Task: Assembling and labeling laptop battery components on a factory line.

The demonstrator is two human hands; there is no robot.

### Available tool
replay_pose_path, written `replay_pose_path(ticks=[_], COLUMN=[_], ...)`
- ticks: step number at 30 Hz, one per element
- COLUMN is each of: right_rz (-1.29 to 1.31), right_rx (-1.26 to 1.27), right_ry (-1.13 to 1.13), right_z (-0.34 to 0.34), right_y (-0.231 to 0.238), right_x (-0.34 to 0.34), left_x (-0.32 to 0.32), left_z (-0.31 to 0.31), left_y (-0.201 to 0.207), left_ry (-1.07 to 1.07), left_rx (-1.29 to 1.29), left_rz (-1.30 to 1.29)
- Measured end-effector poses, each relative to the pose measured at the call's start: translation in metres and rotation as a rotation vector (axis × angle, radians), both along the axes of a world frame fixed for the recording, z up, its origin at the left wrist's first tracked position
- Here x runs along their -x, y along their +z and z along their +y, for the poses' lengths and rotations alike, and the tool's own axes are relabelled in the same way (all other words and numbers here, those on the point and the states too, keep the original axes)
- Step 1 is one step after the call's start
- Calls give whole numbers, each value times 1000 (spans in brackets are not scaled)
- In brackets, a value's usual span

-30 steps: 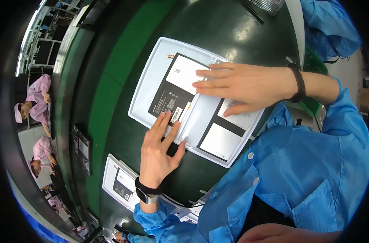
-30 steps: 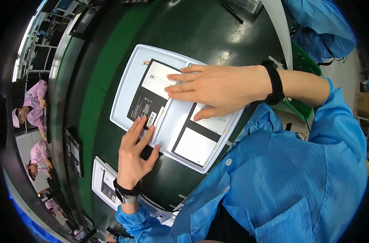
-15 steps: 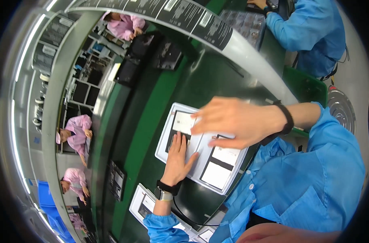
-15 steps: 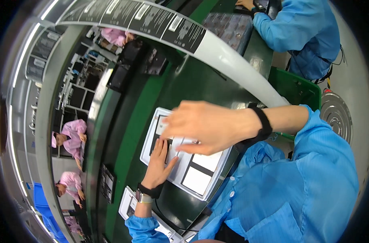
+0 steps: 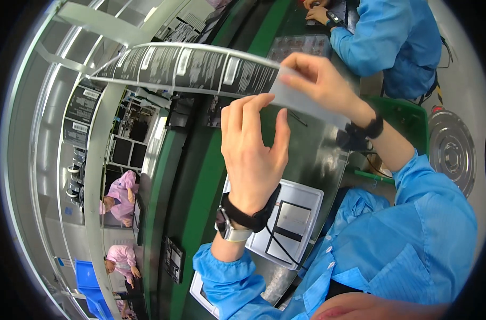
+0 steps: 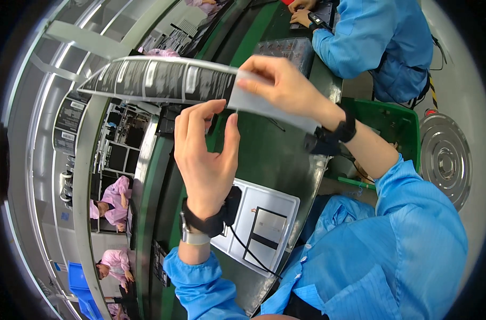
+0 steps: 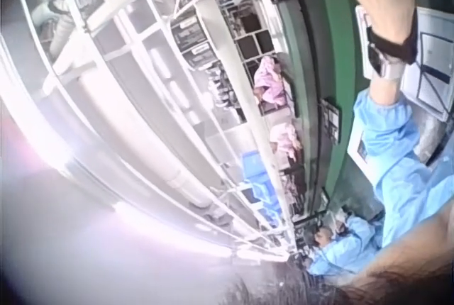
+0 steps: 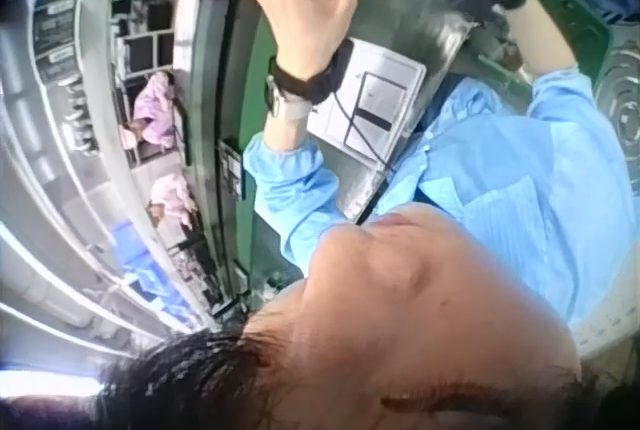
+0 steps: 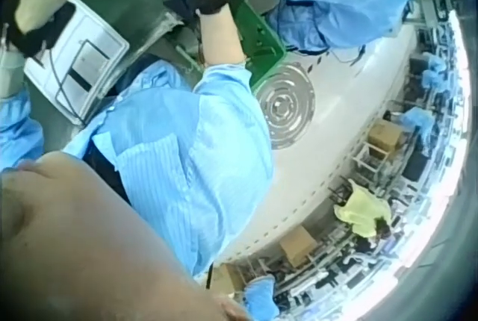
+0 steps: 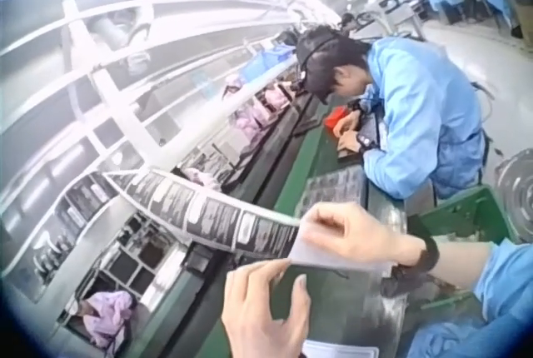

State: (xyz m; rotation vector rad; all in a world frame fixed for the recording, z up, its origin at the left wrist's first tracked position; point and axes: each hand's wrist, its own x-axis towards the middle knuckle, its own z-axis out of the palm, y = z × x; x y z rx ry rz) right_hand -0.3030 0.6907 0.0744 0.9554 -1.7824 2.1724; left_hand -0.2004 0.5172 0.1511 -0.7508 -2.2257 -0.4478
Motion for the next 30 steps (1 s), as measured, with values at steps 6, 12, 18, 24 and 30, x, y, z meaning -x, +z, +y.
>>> replay_pose_path(ticks=[6,12,18,24,30], right_rz=[21,189,469,513,451], right_rx=[196,122,39,-4,13], right_ry=[222,234,28,3,-29], right_z=[-8,-28,-46,-56,-61], right_y=[25,37,48,55,52], right_x=[-36,-42,-48,-57,-61], left_x=[3,-14,-38,-49,-53], left_z=[2,-10,-18,-32,-55], left_y=[3,10,24,22,22], left_ry=[154,164,313,297,284], left_rx=[-129,-252,-118,-369,-580], left_rz=[76,117,165,38,-130])
